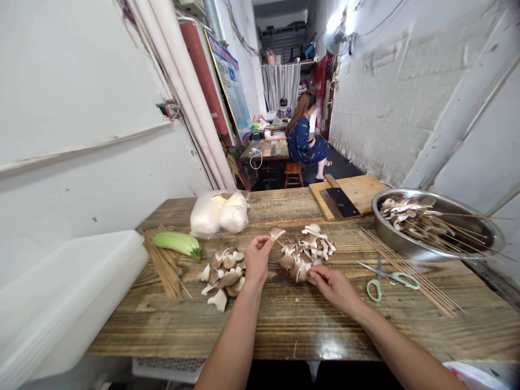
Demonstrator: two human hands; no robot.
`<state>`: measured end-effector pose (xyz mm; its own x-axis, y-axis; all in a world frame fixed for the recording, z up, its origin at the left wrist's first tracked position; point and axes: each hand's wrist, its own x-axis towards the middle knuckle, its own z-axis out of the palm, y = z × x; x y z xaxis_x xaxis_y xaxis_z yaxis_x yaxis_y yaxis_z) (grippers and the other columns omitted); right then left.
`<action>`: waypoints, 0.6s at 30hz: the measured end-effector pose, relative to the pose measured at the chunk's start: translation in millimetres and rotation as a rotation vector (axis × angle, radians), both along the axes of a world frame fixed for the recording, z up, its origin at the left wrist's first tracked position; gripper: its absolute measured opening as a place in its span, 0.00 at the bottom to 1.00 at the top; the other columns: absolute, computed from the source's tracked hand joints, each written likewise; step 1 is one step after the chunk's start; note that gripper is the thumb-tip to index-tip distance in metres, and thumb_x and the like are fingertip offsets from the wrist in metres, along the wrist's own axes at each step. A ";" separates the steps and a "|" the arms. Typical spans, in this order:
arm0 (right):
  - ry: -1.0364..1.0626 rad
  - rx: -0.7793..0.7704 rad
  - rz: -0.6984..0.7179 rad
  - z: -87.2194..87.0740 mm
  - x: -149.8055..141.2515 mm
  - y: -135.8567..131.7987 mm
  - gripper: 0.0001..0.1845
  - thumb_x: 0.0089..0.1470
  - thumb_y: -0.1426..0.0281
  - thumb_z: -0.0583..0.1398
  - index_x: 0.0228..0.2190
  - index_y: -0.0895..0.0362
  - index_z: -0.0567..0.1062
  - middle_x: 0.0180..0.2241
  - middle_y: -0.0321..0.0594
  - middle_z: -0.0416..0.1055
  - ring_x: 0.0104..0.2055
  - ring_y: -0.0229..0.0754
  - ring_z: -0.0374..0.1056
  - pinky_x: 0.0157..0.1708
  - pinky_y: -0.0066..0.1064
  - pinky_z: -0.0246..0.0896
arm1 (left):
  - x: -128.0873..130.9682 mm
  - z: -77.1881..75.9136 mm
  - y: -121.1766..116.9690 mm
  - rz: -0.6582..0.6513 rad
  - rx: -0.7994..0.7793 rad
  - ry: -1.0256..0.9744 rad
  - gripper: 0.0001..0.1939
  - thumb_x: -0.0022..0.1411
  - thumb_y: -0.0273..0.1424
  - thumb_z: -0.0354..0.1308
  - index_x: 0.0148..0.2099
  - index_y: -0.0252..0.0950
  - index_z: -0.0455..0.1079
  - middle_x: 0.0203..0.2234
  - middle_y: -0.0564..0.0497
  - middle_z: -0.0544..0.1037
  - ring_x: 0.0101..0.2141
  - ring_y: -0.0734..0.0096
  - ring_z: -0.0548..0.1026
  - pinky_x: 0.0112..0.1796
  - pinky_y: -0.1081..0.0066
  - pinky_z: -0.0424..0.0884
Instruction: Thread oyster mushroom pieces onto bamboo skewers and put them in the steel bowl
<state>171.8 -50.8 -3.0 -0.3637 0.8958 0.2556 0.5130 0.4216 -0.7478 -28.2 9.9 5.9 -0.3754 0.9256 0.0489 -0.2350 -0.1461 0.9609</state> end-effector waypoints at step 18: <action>0.083 0.020 -0.064 3.7 1.9 0.6 0.16 0.57 0.65 0.49 0.26 0.57 0.72 0.22 0.36 0.67 0.25 0.37 0.61 0.26 0.25 0.53 | -22.0 13.1 -3.5 -0.281 -0.098 -0.004 0.11 0.41 0.32 0.63 0.31 0.33 0.72 0.23 0.52 0.73 0.24 0.77 0.67 0.28 0.74 0.62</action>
